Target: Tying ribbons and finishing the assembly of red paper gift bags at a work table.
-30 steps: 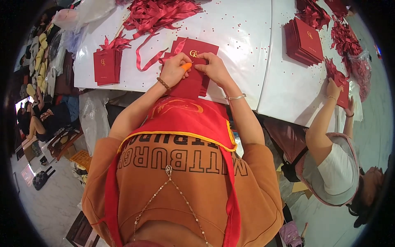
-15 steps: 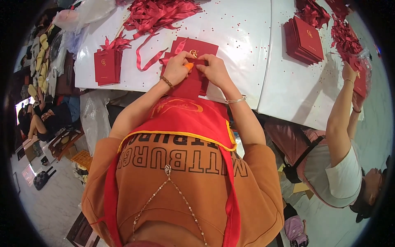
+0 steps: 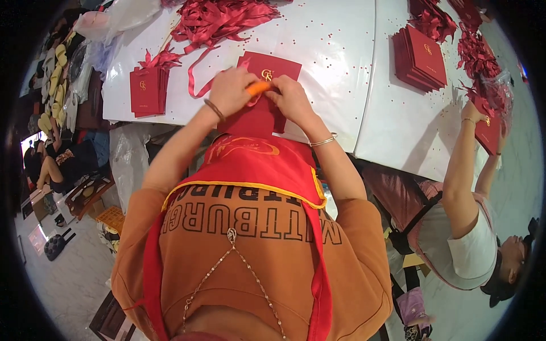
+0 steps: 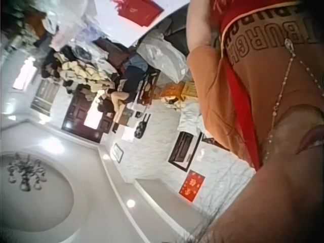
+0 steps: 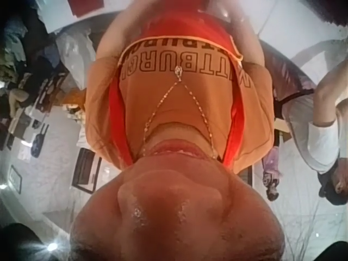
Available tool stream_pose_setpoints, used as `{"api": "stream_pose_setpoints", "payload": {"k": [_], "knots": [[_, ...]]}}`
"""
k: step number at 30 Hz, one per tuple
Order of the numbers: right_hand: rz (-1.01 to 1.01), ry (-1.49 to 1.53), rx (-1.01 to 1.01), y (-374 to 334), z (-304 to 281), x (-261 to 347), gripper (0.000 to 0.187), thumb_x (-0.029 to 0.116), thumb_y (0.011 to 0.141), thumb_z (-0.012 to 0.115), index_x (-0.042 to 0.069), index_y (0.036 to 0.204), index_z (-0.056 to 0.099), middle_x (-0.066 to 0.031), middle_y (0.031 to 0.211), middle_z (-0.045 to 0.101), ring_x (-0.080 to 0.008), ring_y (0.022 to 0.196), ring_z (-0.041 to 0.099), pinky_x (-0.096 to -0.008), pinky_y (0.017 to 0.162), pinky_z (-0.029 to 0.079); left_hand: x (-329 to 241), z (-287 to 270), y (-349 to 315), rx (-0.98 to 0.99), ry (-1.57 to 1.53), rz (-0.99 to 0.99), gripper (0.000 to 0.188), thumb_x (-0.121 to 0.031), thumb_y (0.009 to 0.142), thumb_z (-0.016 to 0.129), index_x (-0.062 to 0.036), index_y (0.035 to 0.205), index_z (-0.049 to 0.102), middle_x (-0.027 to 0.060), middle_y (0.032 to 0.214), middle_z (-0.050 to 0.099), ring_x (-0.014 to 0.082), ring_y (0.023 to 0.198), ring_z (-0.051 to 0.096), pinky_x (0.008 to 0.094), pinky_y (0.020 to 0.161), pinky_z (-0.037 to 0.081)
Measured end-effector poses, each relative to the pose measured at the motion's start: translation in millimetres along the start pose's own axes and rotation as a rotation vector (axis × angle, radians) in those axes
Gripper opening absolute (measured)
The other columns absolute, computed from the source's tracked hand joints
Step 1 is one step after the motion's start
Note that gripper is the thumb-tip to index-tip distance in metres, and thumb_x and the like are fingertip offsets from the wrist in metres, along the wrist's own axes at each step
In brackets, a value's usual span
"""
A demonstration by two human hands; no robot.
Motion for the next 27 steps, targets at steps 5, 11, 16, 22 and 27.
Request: {"api": "stream_pose_setpoints", "payload": {"k": [5,11,16,22,27], "knots": [[-0.242,-0.138,-0.034,2,3,22,0.018,0.01,0.077,0.063,0.001,0.092,0.06,-0.0115,0.079,0.053,-0.0254,0.068,0.054,-0.0335,0.061,0.042,36,3,39,0.707,-0.391,-0.094,0.035,-0.035,0.079,0.055,-0.0025,0.069,0.062,0.0089,0.06,0.057,0.019,0.051,0.047,0.0302,0.053,0.039],[-0.205,-0.122,-0.044,1,5,24,0.018,0.011,0.077,0.063,0.001,0.09,0.059,-0.0112,0.079,0.052,-0.0265,0.07,0.052,-0.0342,0.062,0.041,43,15,52,0.823,-0.579,-0.081,0.027,-0.024,0.071,0.058,0.002,0.071,0.062,0.0083,0.054,0.053,0.0167,0.049,0.046,0.0302,0.052,0.038],[-0.216,-0.115,-0.024,0,3,29,0.017,0.011,0.077,0.063,0.001,0.089,0.058,-0.0108,0.078,0.051,-0.0248,0.068,0.051,-0.033,0.061,0.041,57,30,62,0.449,-0.451,-0.309,0.029,-0.028,0.072,0.055,-0.0017,0.076,0.066,0.0146,0.075,0.064,0.0266,0.071,0.06,0.0338,0.068,0.045],[-0.203,-0.106,-0.042,2,2,23,0.018,0.011,0.078,0.062,0.0,0.092,0.057,-0.0114,0.077,0.053,-0.024,0.067,0.052,-0.0321,0.061,0.041,54,29,58,0.225,-0.431,-0.127,0.028,-0.028,0.078,0.053,-0.0018,0.082,0.062,0.0141,0.084,0.062,0.0276,0.078,0.058,0.034,0.07,0.044],[-0.12,-0.034,0.095,-3,-2,30,0.019,0.01,0.078,0.062,0.0,0.093,0.056,-0.0124,0.076,0.058,-0.0211,0.065,0.055,-0.0295,0.06,0.043,68,24,77,-0.132,-0.443,-0.073,0.021,-0.023,0.081,0.051,-0.0047,0.083,0.06,0.0061,0.074,0.06,0.0162,0.069,0.057,0.0315,0.062,0.043]]}}
Point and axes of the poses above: each hand's wrist, its own y-axis towards the middle knuckle, its own z-axis out of the palm, x = y × z, the point moved 2 cm from there along y, towards the middle knuckle
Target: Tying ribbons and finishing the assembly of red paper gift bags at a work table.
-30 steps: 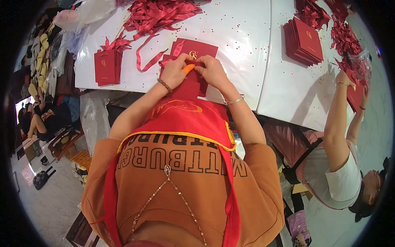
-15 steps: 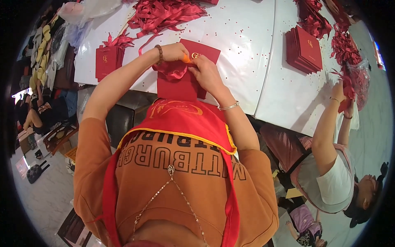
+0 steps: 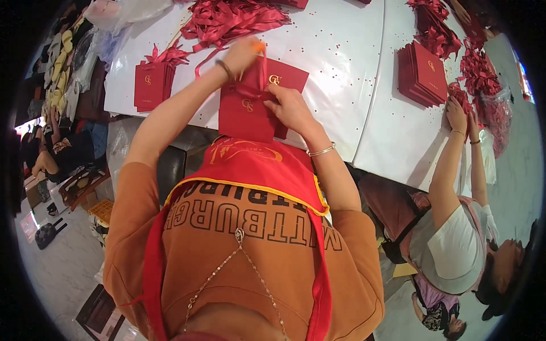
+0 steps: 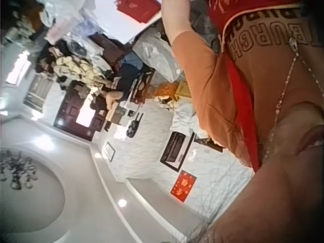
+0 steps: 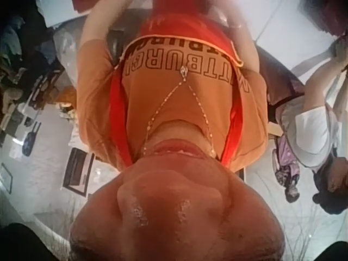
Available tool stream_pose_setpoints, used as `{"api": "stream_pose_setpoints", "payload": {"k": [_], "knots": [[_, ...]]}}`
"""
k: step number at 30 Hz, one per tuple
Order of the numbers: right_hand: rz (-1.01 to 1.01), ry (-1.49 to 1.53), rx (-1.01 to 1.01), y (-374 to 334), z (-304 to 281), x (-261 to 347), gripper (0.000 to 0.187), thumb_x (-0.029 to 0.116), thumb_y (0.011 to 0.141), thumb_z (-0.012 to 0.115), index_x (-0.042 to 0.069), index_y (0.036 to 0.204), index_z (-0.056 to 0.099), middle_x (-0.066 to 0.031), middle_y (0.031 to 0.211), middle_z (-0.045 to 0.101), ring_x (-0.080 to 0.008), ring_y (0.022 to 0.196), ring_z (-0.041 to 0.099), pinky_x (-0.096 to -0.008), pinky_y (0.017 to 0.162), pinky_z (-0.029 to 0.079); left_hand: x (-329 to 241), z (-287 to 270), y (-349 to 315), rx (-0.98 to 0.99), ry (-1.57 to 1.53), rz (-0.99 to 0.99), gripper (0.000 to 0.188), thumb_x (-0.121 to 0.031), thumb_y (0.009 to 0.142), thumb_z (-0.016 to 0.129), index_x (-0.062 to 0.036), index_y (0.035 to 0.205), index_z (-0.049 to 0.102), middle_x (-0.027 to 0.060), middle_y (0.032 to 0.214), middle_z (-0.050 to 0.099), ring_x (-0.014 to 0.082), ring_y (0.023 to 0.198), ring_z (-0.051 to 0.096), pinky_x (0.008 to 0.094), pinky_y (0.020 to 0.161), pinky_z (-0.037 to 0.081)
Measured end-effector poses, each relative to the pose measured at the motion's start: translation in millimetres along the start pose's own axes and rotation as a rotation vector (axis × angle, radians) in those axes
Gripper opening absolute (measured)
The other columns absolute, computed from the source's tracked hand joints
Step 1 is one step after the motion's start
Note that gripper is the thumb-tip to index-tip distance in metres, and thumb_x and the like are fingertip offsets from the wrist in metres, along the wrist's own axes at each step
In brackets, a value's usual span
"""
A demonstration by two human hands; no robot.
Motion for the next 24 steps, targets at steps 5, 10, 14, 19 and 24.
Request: {"api": "stream_pose_setpoints", "payload": {"k": [5,10,14,19,24], "knots": [[-0.049,-0.016,0.072,-1,-10,10,0.023,0.01,0.077,0.064,0.0,0.096,0.055,-0.0105,0.075,0.057,-0.0142,0.066,0.054,-0.026,0.061,0.043,-3,-33,11,0.142,-0.601,-0.532,0.024,-0.027,0.084,0.046,-0.0093,0.087,0.062,-0.0029,0.076,0.059,0.0057,0.075,0.057,0.0271,0.057,0.039],[0.043,0.467,0.071,-5,-12,1,0.017,0.01,0.078,0.064,0.001,0.09,0.058,-0.0006,0.08,0.057,-0.0087,0.073,0.05,-0.0242,0.067,0.041,-4,-78,-10,-0.169,-0.821,-0.513,0.025,-0.024,0.088,0.048,-0.0073,0.102,0.059,0.0013,0.084,0.06,0.0132,0.081,0.057,0.0267,0.067,0.044],[0.003,0.733,0.029,-4,-15,-2,0.016,0.006,0.079,0.062,0.003,0.094,0.057,0.0004,0.086,0.055,-0.0085,0.079,0.051,-0.0224,0.072,0.042,1,-34,-57,0.47,-1.211,-0.348,0.047,-0.033,0.084,0.052,0.0008,0.116,0.05,0.0114,0.098,0.059,0.0173,0.092,0.056,0.0307,0.081,0.046],[-0.039,0.816,0.047,1,-13,-9,0.018,0.004,0.081,0.059,0.004,0.098,0.056,-0.0005,0.091,0.055,-0.0106,0.083,0.053,-0.0251,0.075,0.044,-60,-4,-91,0.571,-1.595,-0.468,0.036,-0.015,0.09,0.047,-0.0018,0.123,0.042,0.0124,0.111,0.054,0.0183,0.1,0.055,0.0291,0.082,0.048],[0.303,0.989,-0.566,-5,-22,-29,0.023,0.017,0.087,0.052,0.005,0.106,0.054,-0.0039,0.094,0.055,-0.0113,0.087,0.052,-0.0246,0.073,0.044,-23,15,-89,-0.03,-0.746,-0.61,0.049,-0.013,0.077,0.064,-0.0054,0.12,0.041,0.0086,0.091,0.059,0.0167,0.083,0.057,0.0288,0.068,0.047]]}}
Point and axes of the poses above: each hand's wrist, its own y-axis towards the middle knuckle, its own z-axis out of the palm, x = y × z, the point moved 2 cm from there along y, towards the middle knuckle
